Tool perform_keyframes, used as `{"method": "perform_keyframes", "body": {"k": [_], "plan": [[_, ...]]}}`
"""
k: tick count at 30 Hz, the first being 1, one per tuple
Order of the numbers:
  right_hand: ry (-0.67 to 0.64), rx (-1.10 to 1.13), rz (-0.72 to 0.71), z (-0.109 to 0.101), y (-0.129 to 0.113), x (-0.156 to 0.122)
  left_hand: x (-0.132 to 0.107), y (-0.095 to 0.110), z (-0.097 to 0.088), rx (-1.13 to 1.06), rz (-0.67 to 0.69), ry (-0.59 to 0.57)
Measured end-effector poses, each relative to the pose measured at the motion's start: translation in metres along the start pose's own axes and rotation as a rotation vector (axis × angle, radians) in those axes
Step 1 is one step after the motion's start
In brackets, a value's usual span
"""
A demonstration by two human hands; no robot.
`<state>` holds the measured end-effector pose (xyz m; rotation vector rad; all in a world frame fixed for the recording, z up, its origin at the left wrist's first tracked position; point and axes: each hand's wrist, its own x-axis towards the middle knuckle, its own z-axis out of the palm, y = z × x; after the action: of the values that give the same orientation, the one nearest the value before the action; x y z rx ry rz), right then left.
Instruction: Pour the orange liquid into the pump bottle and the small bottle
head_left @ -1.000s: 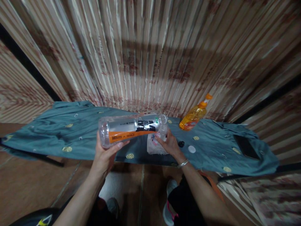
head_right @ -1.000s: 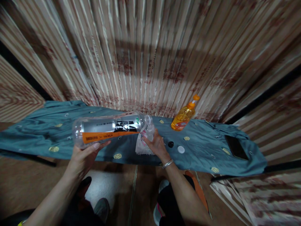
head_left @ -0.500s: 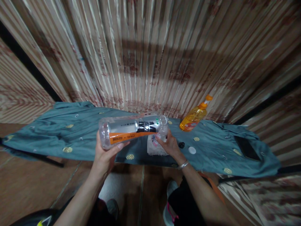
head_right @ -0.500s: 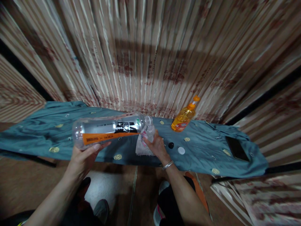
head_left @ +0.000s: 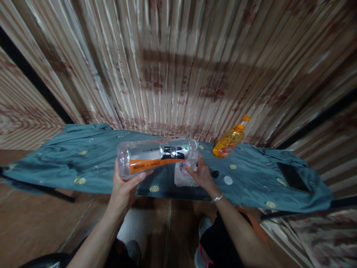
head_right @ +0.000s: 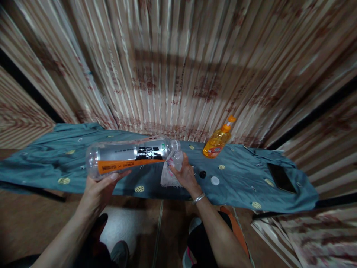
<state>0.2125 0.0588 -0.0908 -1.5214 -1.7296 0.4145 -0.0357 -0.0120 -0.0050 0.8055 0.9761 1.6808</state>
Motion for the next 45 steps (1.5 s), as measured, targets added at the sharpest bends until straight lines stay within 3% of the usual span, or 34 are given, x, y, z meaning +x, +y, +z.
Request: {"method": "perform_keyframes", "body": {"k": [45], "plan": [[-0.024,-0.055,-0.007,-0.0016,0.0025,0.0015,0.0015,-0.0018,-0.0011,-0.007,0.032,-0.02]]}}
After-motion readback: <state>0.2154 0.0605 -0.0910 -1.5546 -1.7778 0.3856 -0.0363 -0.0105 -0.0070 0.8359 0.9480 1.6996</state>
